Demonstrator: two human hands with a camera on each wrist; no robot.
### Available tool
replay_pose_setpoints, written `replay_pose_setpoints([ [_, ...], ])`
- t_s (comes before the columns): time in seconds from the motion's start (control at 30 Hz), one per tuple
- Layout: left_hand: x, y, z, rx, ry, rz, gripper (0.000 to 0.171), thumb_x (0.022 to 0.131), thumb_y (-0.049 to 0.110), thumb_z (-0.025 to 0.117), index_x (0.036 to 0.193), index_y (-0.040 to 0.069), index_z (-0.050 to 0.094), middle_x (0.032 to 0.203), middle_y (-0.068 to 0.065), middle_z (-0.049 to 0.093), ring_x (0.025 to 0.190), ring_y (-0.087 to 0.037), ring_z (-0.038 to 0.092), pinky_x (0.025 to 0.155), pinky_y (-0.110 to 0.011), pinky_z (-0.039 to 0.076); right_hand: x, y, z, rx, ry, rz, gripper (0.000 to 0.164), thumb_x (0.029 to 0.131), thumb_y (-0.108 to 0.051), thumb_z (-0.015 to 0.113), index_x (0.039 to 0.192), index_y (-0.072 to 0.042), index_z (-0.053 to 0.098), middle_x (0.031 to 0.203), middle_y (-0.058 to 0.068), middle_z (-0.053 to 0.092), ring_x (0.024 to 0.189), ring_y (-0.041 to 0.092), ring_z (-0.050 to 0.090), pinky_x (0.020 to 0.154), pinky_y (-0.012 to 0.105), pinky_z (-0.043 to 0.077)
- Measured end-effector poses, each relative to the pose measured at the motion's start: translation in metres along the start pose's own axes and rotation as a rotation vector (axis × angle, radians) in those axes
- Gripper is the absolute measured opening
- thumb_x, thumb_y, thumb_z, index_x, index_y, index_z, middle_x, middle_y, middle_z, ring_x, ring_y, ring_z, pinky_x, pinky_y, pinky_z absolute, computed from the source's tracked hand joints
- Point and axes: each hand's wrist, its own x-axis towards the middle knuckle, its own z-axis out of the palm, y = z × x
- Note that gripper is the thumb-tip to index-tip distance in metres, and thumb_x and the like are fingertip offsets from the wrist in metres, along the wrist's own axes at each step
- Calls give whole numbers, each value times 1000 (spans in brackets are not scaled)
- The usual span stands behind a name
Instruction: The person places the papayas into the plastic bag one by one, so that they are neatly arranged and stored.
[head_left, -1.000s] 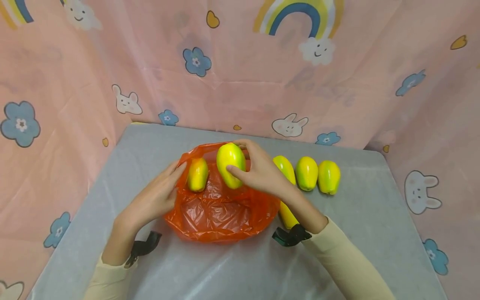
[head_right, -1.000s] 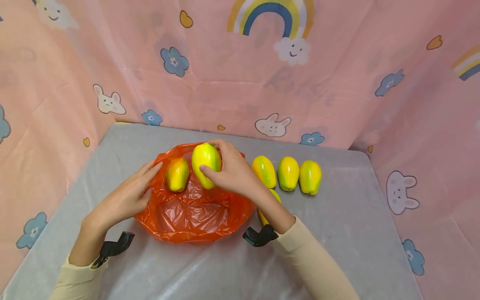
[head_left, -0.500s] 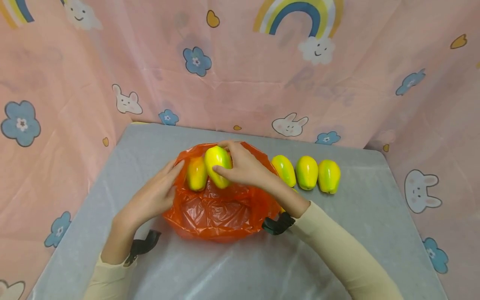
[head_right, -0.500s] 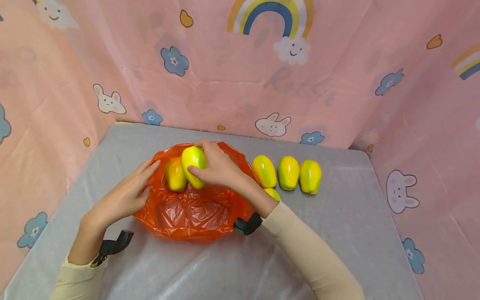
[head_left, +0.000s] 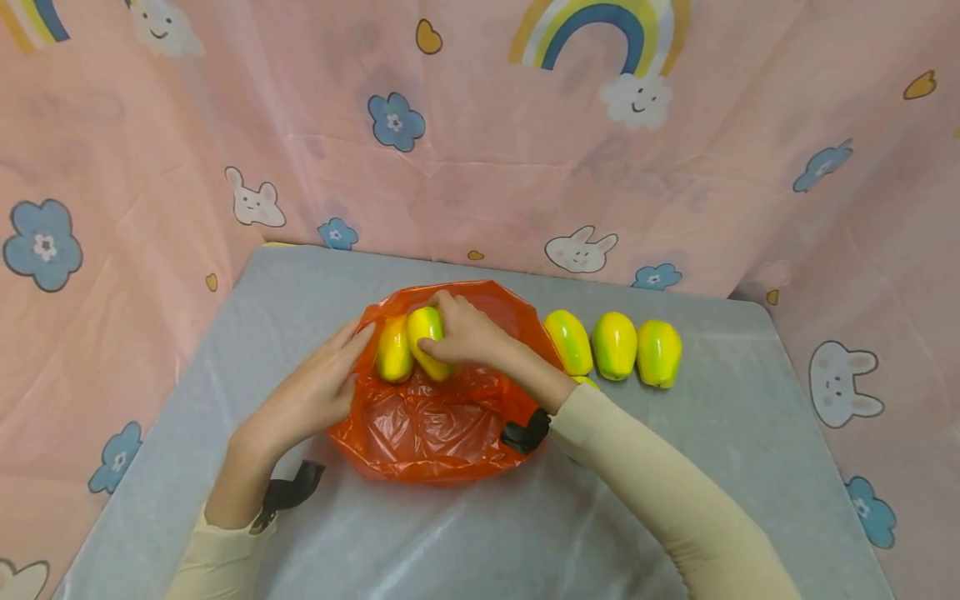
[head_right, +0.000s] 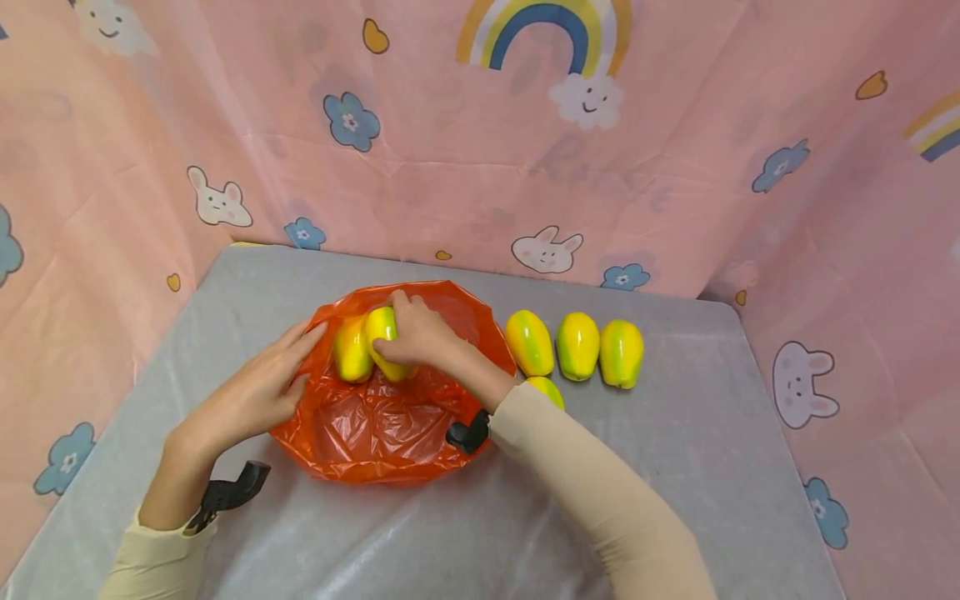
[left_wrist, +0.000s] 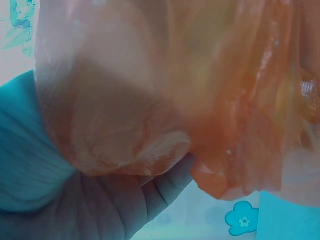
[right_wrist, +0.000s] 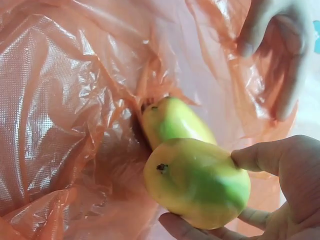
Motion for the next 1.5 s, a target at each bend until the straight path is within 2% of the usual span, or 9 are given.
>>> replay_pose_setpoints([
  [0.33,1,1,1,15,-10,-7,75,95,-12,53,165,-3,28,176,-20,24,159,-43,34,126,-60,36,22,23,13,9,25,126,77,94,-43,73,153,-6,39,134,15,56,109,27,61,95,40,59],
  [0.43,1,1,1,16,-13,-9,75,95,-12,53,165,-3,28,176,-20,23,159,-43,34,125,-60,36,25,27,16,23,38,141,78,93,-43,73,152,-3,39,135,17,57,108,28,62,94,40,60],
  [0.63,0,1,1,13,-23,-20,76,94,-12,53,165,-3,27,176,-21,22,159,-43,33,125,-61,36,23,28,21,35,69,167,80,97,-42,69,156,1,36,145,21,54,117,31,61,104,47,57],
  [1.1,0,2,1,22,-23,-24,76,94,-12,53,165,-5,27,176,-22,22,159,-44,33,126,-61,36,24,34,32,62,129,143,76,99,-41,68,157,-2,39,147,23,55,125,35,59,107,49,56],
  [1.5,-1,3,0,16,-18,-17,76,93,-12,53,165,-4,27,175,-23,22,159,-45,33,125,-62,35,17,36,26,77,101,140,86,99,-49,65,162,0,32,160,25,46,143,39,53,119,53,49],
])
